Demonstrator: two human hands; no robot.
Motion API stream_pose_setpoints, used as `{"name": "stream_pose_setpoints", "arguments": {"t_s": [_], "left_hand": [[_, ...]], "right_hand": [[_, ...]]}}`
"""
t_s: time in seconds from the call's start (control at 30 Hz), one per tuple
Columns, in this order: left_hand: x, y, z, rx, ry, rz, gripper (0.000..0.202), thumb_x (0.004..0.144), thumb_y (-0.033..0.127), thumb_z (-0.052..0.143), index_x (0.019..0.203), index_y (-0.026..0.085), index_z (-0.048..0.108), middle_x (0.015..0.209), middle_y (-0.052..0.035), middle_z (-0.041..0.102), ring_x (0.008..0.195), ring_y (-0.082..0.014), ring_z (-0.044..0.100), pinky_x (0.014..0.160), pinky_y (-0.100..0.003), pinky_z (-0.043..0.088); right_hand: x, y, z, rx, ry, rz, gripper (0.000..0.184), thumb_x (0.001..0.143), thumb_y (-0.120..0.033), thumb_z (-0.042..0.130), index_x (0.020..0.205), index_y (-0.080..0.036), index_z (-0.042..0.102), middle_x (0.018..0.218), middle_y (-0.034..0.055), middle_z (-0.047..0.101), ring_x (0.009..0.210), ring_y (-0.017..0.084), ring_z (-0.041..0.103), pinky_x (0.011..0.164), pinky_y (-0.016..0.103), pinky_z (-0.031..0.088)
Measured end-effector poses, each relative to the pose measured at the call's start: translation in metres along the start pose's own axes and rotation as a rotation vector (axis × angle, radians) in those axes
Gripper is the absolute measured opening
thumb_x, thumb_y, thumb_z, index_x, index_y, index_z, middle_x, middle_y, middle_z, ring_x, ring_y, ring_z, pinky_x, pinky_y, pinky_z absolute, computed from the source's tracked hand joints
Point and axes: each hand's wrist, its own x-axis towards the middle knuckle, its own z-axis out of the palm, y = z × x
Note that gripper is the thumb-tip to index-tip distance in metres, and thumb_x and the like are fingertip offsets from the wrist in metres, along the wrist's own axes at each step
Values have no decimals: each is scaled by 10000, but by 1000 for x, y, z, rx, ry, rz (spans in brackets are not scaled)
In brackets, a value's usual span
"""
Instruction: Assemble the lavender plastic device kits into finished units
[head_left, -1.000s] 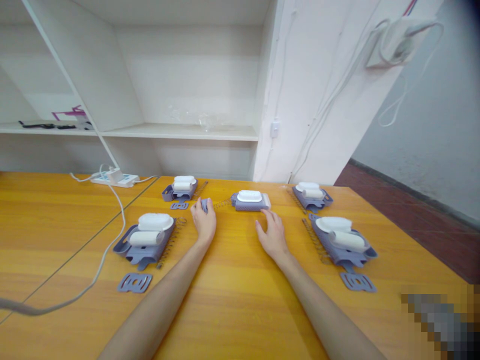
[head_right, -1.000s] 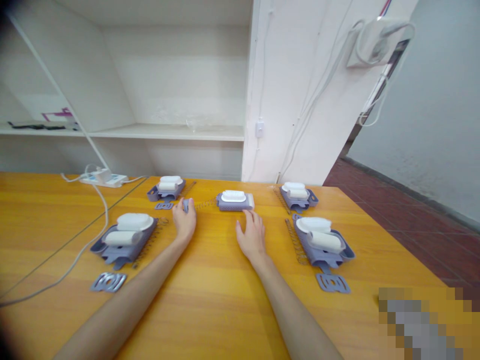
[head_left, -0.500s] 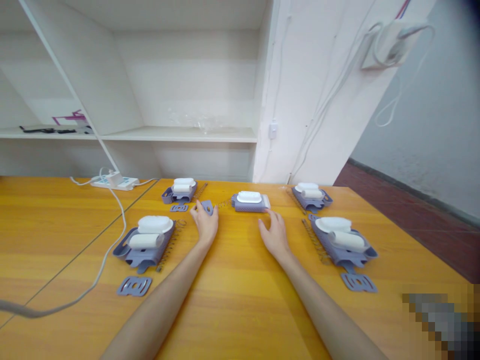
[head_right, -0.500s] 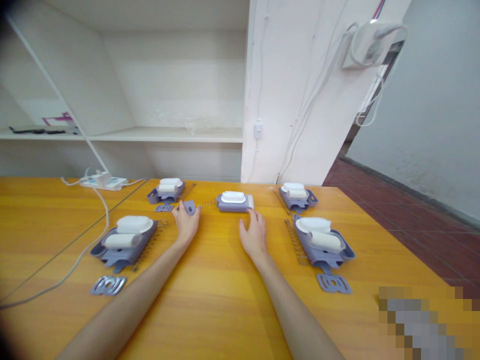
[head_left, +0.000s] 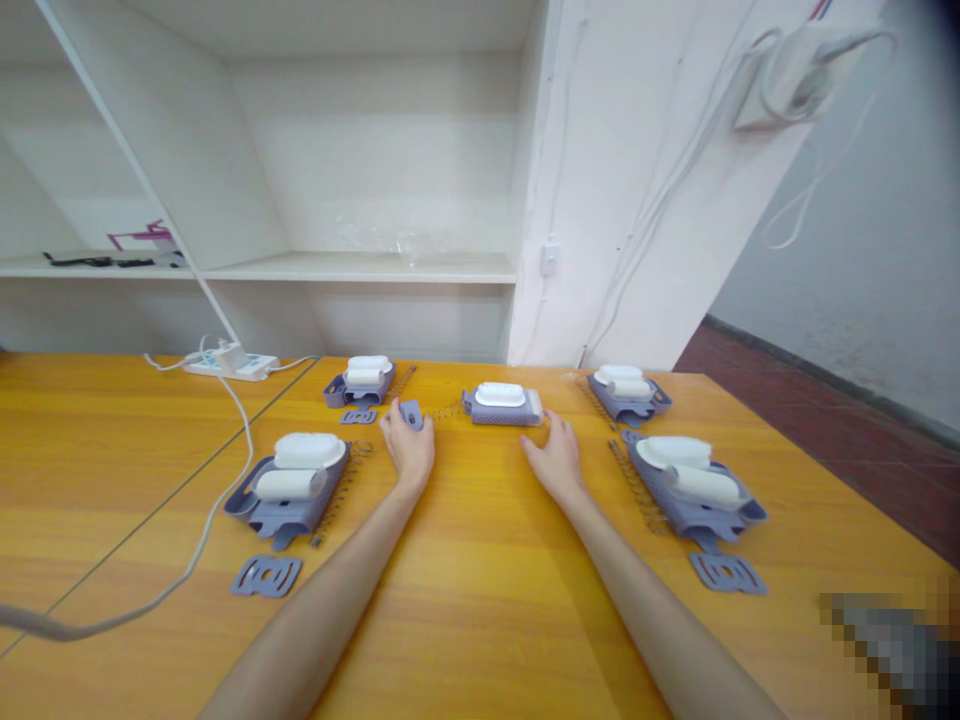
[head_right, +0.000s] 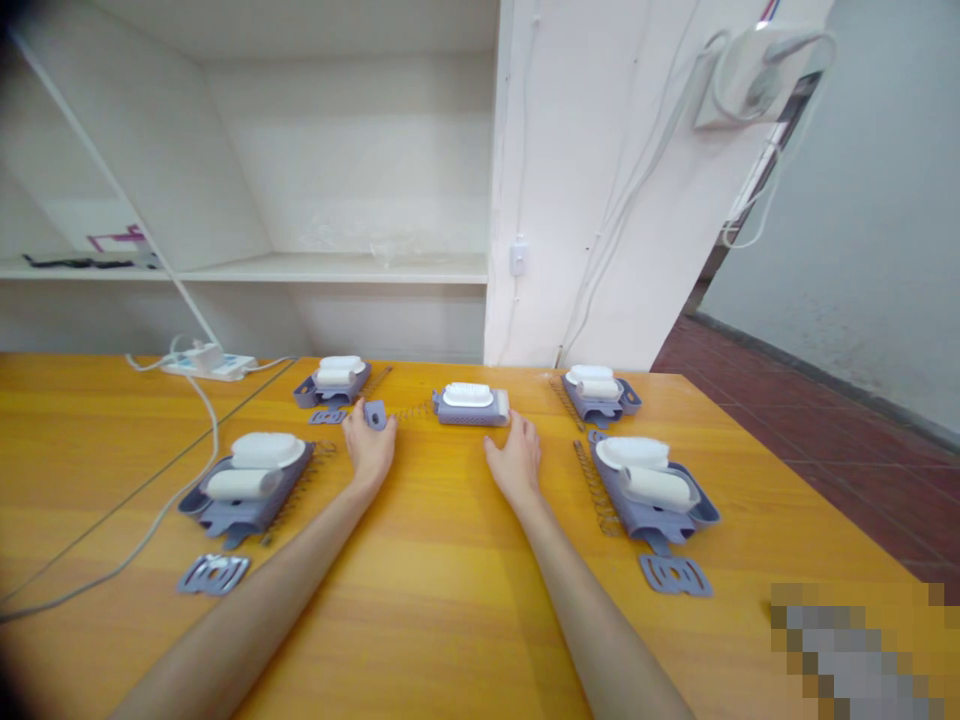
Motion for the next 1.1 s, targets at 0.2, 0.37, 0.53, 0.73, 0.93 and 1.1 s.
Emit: {"name": "stream_pose_setpoints", "arguments": {"t_s": [0.2,0.37,0.53,0.73,0.93,1.1], "left_hand": [[2,-2,3,38,-128,13,669,713,334,607,1309,106,403,1193,-152,530,1114,-255,514,974,-355,375],[4,-3,6,1,-297,49,658,700,386,629,1286,147,449,1130,-128,617,1040,-251,578,933,-360,408],[4,-5,8,-35,-268,76,643,705,400,629,1265,136,455,1207,-155,566,1105,-266,541,953,-379,388],[3,-7,9,-84,-190,93,599,721,392,625,1222,144,408,1213,-153,521,1131,-245,502,960,-381,373],[4,-9,10,-117,-151,126,452,743,430,596,1060,153,432,1043,-96,545,990,-204,548,888,-376,419],[3,-6,8,-142,-182,131,445,757,453,578,1053,158,425,1033,-97,546,964,-198,556,869,-366,427]], "right_hand": [[17,1,-2,-49,-64,-80,699,710,-351,596,1346,-238,328,1328,109,408,1212,280,399,971,420,352],[26,12,2,-71,-144,-228,677,693,-364,635,1315,-266,386,1357,90,402,1234,269,388,993,450,325],[25,18,7,3,-74,-321,574,686,-380,655,1212,-238,474,1343,102,424,1233,261,396,993,463,331],[24,21,7,152,-88,-322,582,687,-350,669,1204,-193,453,1180,97,563,1166,256,473,979,445,360],[19,19,0,166,-106,-312,442,681,-332,670,1078,-204,523,1304,88,479,1213,228,434,1009,413,335],[17,15,-4,185,-107,-313,458,666,-322,680,1083,-210,528,1284,85,495,1197,235,450,1002,428,343]]}}
